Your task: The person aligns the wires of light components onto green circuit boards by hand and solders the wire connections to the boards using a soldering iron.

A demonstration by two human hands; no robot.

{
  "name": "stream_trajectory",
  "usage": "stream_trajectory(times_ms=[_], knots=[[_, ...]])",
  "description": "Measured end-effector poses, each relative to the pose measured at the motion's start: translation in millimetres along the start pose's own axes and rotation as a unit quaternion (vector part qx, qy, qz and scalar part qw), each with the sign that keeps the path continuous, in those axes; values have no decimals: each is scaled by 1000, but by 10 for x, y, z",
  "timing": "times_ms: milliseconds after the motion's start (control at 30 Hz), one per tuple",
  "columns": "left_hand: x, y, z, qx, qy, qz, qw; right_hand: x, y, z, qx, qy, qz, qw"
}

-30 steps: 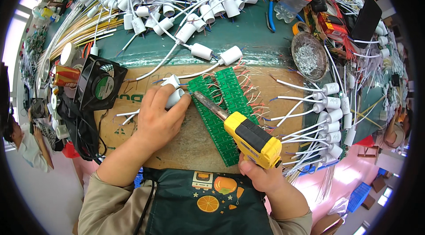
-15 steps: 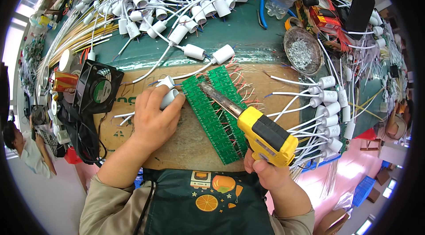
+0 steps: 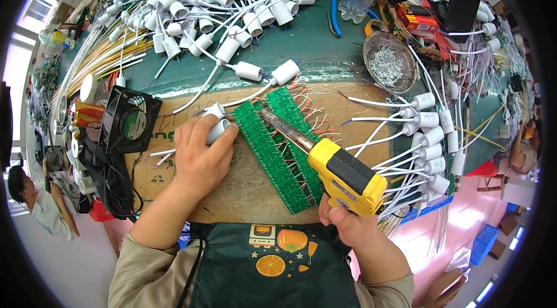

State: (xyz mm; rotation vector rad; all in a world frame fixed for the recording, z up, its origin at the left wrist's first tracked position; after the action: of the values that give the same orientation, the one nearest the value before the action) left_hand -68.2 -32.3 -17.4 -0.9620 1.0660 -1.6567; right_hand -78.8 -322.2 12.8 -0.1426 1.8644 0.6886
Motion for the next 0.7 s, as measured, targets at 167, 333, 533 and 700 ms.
stream_trajectory(times_ms=[167, 333, 533, 700], knots=[[8, -54, 32, -5, -2, -23, 1000, 4, -23, -18, 5, -6, 10, 1000], [-203, -88, 244, 4, -69, -141, 988, 21, -81, -52, 15, -20, 22, 999], [-365, -12, 866, -25, -18, -140, 990, 52, -217, -89, -50, -53, 25, 997], [-378, 181, 1130, -138, 57, -75, 986, 22, -203, -114, -39, -55, 33, 997]])
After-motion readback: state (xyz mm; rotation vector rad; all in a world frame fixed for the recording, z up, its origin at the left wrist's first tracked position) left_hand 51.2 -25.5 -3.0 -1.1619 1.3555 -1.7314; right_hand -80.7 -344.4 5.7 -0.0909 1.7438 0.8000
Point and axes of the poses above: each hand's wrist, its own z-axis towards the middle knuckle, its own y-axis out of the palm, x = y × z, the point moved 1 cm from there along z, towards the middle knuckle, and after that the axes turned 12 degrees about -x, right-handed, at the moved point
